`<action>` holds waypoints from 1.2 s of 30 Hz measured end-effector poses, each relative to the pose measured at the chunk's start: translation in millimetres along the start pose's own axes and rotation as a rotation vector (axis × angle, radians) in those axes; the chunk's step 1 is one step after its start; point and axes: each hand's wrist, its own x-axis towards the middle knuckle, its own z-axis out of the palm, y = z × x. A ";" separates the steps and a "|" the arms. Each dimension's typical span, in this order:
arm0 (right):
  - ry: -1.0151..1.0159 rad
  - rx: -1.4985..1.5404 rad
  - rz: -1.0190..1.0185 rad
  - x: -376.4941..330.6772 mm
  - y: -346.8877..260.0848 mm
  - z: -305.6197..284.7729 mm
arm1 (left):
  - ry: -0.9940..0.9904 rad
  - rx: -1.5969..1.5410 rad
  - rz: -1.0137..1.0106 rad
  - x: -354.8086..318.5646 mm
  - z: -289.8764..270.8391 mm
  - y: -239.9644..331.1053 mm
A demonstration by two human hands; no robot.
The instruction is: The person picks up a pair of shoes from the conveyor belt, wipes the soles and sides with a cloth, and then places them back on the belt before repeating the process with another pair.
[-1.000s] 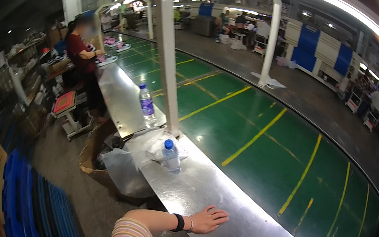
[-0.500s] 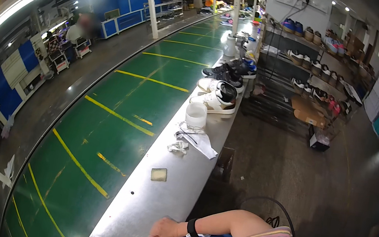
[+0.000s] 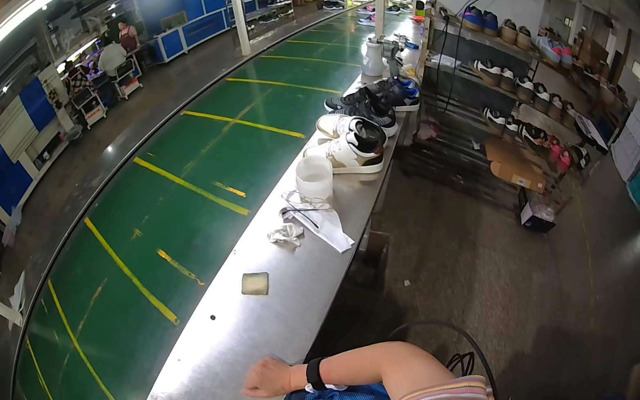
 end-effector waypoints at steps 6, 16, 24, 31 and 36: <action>-0.079 -0.038 -0.022 1.9 -6.2 -8.4 | 0.009 0.022 0.021 -1.3 4.8 -4.6; -0.054 -0.022 -0.016 2.1 -6.2 -4.9 | -0.025 0.004 -0.012 -1.1 -2.4 -1.5; -0.049 0.003 0.012 3.2 -9.4 -8.6 | -0.041 -0.010 0.029 -1.2 -7.6 -1.7; -0.130 0.001 0.055 5.0 -8.6 -9.6 | -0.074 0.021 -0.001 -0.8 -8.6 -0.3; -0.149 -0.027 0.025 3.8 -5.3 -6.5 | -0.076 0.047 -0.008 0.1 -10.2 2.7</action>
